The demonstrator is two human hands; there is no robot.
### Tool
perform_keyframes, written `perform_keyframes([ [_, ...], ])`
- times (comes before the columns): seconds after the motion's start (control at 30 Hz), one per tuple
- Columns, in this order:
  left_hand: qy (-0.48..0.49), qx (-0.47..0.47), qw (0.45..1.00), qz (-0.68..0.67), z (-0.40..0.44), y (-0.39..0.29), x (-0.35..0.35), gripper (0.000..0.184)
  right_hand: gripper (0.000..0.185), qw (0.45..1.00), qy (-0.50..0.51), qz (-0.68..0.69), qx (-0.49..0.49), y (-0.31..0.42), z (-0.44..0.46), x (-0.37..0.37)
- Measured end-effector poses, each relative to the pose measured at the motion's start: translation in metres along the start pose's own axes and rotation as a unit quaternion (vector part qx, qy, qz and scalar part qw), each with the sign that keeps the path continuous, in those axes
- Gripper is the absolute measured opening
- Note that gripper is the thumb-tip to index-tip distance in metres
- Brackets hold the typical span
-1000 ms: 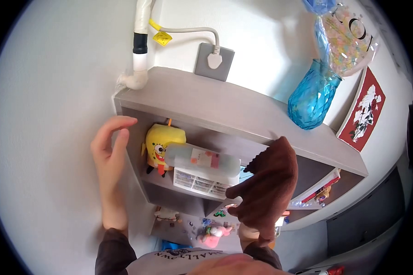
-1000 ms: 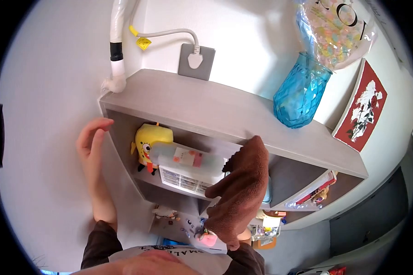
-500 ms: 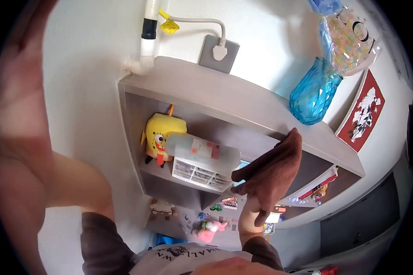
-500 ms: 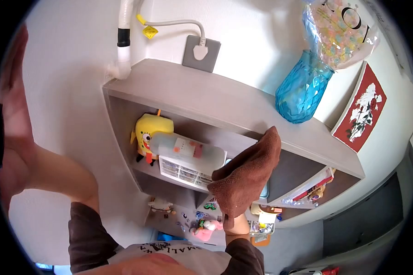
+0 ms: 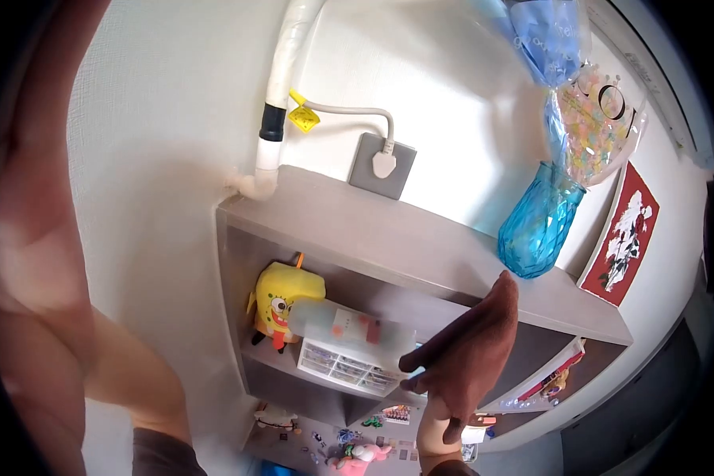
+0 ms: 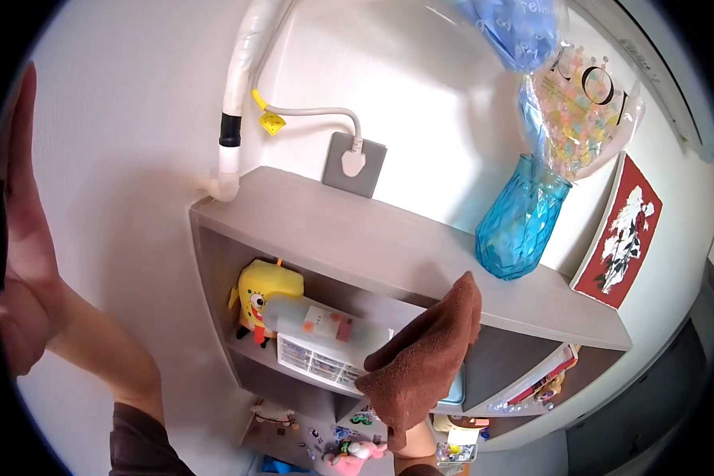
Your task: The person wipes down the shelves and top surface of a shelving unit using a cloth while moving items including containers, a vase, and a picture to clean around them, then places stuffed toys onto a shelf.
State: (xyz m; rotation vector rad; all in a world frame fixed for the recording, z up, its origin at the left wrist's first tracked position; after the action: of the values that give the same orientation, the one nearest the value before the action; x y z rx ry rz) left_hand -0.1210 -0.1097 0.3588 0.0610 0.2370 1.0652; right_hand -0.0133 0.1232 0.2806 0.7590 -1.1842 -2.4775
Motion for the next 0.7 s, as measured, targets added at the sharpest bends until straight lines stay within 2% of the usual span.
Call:
perform_keyframes([
  [0.33, 0.058, 0.016, 0.997, -0.042, 0.011, 0.004, 0.033, 0.090, 0.052, 0.995, 0.033, 0.037, -0.082, 0.008, 0.027, 0.031],
  [0.7, -0.026, 0.053, 0.997, -0.042, 0.027, 0.002, -0.020, 0.089, 0.047, 0.989, 0.033, 0.051, -0.133, 0.012, 0.035, 0.044],
])
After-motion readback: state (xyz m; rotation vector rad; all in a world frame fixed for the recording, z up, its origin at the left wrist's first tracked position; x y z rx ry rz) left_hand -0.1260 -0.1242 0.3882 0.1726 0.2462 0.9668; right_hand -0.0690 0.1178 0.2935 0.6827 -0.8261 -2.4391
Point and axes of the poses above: each hand's wrist, its own z-axis towards the middle knuckle, its own x-axis out of the palm, y = z × x, the point moved 3 cm from there along z, towards the middle knuckle, and after that the axes turned 5 degrees about z, right-handed, at the moved point
